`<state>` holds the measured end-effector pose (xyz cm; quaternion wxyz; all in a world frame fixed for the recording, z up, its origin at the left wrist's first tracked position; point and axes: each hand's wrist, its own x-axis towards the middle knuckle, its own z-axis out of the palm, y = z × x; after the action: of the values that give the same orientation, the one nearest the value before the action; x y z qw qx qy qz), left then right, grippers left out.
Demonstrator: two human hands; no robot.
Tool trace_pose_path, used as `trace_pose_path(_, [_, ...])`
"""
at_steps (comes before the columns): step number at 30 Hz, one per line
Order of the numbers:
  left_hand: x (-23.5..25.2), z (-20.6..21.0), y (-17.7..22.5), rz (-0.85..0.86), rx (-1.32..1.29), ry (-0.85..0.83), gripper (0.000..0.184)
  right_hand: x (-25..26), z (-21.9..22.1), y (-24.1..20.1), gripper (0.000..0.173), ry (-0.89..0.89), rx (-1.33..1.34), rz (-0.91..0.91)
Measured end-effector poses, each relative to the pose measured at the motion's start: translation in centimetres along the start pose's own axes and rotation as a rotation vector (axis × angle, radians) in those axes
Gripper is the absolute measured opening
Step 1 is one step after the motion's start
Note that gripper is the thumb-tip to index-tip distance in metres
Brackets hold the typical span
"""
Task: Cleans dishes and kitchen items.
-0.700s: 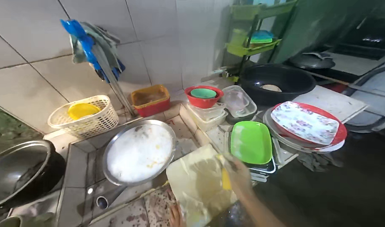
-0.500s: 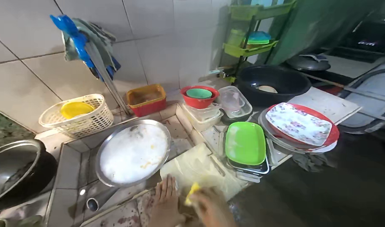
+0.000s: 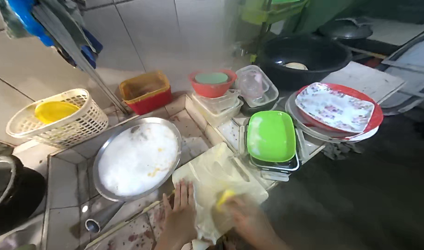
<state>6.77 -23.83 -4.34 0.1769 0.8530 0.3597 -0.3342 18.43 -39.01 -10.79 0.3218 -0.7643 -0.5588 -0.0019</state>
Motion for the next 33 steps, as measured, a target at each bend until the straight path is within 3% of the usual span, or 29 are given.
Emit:
trace_pose_path(3, [0.4, 0.4, 0.5, -0.011, -0.032, 0.063, 0.147, 0.4, -0.2, 1.4, 0.019, 0.123, -0.011, 0.194])
trace_pose_path(6, [0.3, 0.6, 0.4, 0.009, -0.011, 0.053, 0.132, -1.7, 2.3, -2.6, 0.014, 0.101, 0.107, 0.023])
trace_pose_path(8, [0.2, 0.3, 0.2, 0.018, 0.015, 0.035, 0.14, -1.8, 1.2, -0.8, 0.014, 0.07, 0.066, -0.028])
trace_pose_path(10, [0.3, 0.3, 0.3, 0.008, 0.029, 0.045, 0.151, -1.0, -1.2, 3.0, 0.017, 0.104, -0.015, 0.123])
trace_pose_path(12, [0.5, 0.3, 0.3, -0.001, 0.027, 0.049, 0.151, -0.7, -1.0, 3.3, 0.018, 0.138, 0.024, 0.242])
trace_pose_path(15, [0.3, 0.4, 0.4, 0.008, 0.049, 0.019, 0.13, -2.5, 2.8, -3.2, 0.01, 0.12, 0.117, 0.001])
trace_pose_path(17, [0.2, 0.1, 0.2, 0.024, 0.039, 0.024, 0.131, -2.0, 2.2, -2.3, 0.011, 0.08, 0.114, -0.084])
trace_pose_path(19, [0.3, 0.4, 0.1, 0.021, 0.023, 0.049, 0.146, -1.2, -0.5, 1.9, 0.017, 0.093, 0.01, 0.063])
trace_pose_path(21, [0.4, 0.8, 0.1, 0.031, -0.003, 0.089, 0.149, -0.6, -1.7, 3.9, 0.019, 0.139, -0.018, 0.263])
trace_pose_path(22, [0.5, 0.9, 0.0, 0.032, -0.005, 0.097, 0.149, -0.8, -0.9, 2.9, 0.019, 0.147, -0.006, 0.277])
trace_pose_path(25, [0.5, 0.6, 0.0, 0.042, -0.013, 0.058, 0.134, -2.6, 2.6, -3.2, 0.012, 0.148, 0.054, 0.056])
trace_pose_path(27, [0.5, 0.4, -0.1, 0.054, -0.016, 0.049, 0.137, -2.4, 1.8, -2.9, 0.013, 0.09, 0.052, 0.03])
trace_pose_path(29, [0.6, 0.5, -0.4, 0.054, -0.003, 0.054, 0.153, -1.2, -0.5, 0.0, 0.019, 0.058, 0.01, 0.182])
trace_pose_path(33, [0.2, 1.2, -1.3, 0.141, 0.004, 0.147, 0.146, 0.6, -3.6, 3.5, 0.019, 0.278, 0.155, 0.606])
